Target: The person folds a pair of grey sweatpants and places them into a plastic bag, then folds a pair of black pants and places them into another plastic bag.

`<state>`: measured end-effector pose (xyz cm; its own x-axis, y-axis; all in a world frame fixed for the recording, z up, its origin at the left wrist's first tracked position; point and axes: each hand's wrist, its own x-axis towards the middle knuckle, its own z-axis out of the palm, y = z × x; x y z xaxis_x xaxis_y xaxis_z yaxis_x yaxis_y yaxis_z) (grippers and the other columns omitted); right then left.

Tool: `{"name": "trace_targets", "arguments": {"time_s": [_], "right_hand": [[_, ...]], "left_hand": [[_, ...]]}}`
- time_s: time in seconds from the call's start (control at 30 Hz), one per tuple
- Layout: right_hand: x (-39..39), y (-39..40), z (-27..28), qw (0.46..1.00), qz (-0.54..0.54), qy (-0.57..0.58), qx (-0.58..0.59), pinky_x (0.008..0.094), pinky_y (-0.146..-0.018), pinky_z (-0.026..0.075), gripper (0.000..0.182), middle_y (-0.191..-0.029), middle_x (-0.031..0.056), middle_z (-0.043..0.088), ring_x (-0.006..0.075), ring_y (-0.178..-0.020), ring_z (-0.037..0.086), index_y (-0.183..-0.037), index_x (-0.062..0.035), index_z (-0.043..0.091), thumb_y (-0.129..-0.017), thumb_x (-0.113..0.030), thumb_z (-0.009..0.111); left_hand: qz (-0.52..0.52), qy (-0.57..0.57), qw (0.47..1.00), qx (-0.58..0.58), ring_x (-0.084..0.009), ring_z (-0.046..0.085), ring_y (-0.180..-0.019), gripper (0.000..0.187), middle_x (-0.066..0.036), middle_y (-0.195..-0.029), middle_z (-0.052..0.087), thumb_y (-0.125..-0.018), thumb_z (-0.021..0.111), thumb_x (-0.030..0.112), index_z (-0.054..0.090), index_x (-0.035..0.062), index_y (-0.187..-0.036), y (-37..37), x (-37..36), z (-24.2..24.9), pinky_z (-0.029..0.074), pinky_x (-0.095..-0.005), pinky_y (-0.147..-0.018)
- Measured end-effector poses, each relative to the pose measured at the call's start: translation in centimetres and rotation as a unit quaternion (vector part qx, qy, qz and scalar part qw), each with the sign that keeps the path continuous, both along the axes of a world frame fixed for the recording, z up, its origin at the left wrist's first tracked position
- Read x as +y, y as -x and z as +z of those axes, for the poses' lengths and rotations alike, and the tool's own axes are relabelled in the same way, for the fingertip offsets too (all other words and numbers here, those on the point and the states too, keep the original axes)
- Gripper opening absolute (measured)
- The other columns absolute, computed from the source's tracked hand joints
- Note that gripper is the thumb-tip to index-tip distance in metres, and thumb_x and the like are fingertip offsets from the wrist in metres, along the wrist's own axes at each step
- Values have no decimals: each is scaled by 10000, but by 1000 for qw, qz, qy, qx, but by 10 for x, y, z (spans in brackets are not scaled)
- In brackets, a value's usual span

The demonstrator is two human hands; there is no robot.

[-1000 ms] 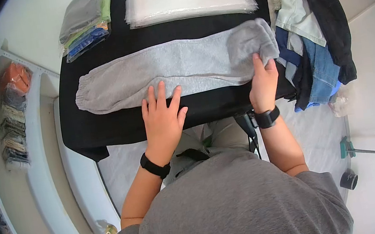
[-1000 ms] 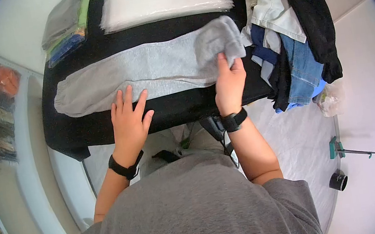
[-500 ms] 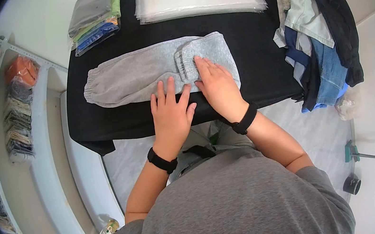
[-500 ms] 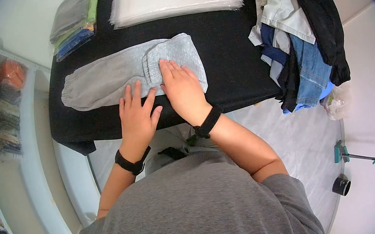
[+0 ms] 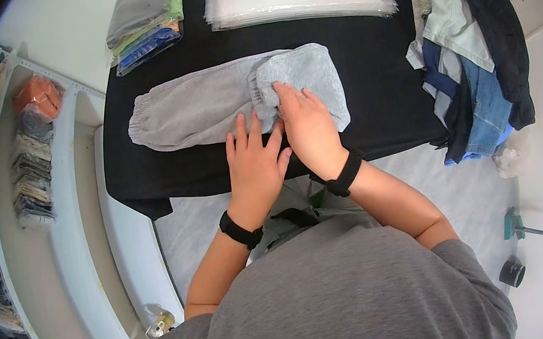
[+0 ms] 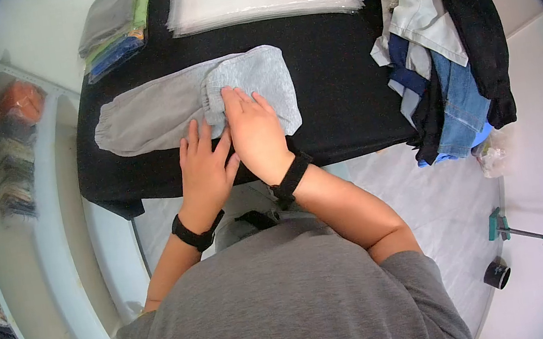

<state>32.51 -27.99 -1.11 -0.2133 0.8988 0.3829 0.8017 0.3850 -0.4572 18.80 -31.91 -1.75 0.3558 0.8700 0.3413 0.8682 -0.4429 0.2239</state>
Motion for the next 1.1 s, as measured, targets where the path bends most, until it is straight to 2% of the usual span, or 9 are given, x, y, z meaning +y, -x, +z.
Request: {"name": "trace_targets", "arguments": {"time_s": [0.3, 0.47, 0.57, 0.63, 0.73, 0.87, 1.0, 1.07, 1.1], "right_hand": [[7, -5, 7, 998, 58, 23, 10, 431, -981, 380, 453, -1212, 208, 552, 343, -1156, 514, -1196, 26, 461, -789, -124, 594], [13, 3, 2, 1000, 25, -18, 1, 400, -883, 459, 398, -1140, 223, 583, 338, -1093, 555, -1145, 33, 491, -772, -71, 578], [14, 6, 4, 998, -8, 41, 37, 397, -753, 500, 393, -1038, 208, 617, 358, -899, 604, -1159, 21, 508, -771, -26, 553], [9, 10, 6, 993, 10, -28, 118, 399, -836, 486, 417, -1085, 199, 605, 365, -949, 590, -1201, 13, 491, -786, -4, 530], [13, 13, -8, 987, 91, -94, 90, 422, -928, 441, 433, -1144, 204, 578, 371, -1044, 554, -1233, 5, 476, -801, 12, 510], [13, 13, -5, 988, 100, -29, 112, 445, -988, 392, 433, -1207, 205, 543, 363, -1134, 510, -1242, 15, 461, -810, 32, 491], [10, 18, -8, 995, 92, -17, 42, 443, -1044, 316, 454, -1306, 199, 477, 327, -1251, 424, -1284, 28, 422, -841, -68, 443], [10, 19, -9, 996, 76, -33, 9, 450, -1044, 308, 470, -1320, 191, 467, 323, -1258, 416, -1299, 25, 411, -839, -66, 443], [9, 20, -9, 996, 62, -45, -43, 460, -1038, 307, 484, -1322, 187, 466, 328, -1252, 420, -1307, 17, 410, -832, -68, 454]], "left_hand": [[-10, 17, 1000, 10, -419, 327, -1280, 481, -220, -1352, 395, -805, 632, 262, 532, 128, -1256, 2, -1, -1, 289, -565, -1003], [-8, 2, 1000, 15, -422, 323, -1281, 475, -216, -1357, 390, -814, 623, 266, 526, 128, -1259, 1, 1, -1, 291, -563, -1001], [-1, 1, 1000, 4, -424, 331, -1276, 448, -210, -1330, 415, -814, 619, 265, 545, 123, -1232, 0, 0, 1, 293, -566, -998], [-1, 1, 1000, 5, -426, 333, -1274, 432, -207, -1315, 425, -813, 617, 264, 555, 118, -1216, 0, 1, 0, 297, -569, -995], [-7, 2, 1000, 5, -429, 342, -1266, 408, -205, -1288, 443, -813, 615, 263, 569, 110, -1189, 1, 1, -2, 305, -575, -988], [-19, 2, 1000, -14, -449, 355, -1249, 405, -211, -1281, 445, -816, 609, 269, 567, 107, -1185, 4, 3, -3, 320, -591, -970], [-19, -4, 1000, -21, -415, 390, -1239, 351, -201, -1253, 481, -807, 626, 228, 604, 77, -1122, 11, 2, 2, 342, -555, -974], [-104, 80, 969, -212, -340, 483, -1185, 241, -161, -1186, 559, -819, 618, 150, 646, 30, -1025, 34, 6, 6, 380, -446, -976], [-6, 51, 963, -263, -283, 522, -1109, 168, -130, -1134, 583, -826, 610, 112, 654, 32, -966, 49, 4, 9, 403, -381, -931]]}}
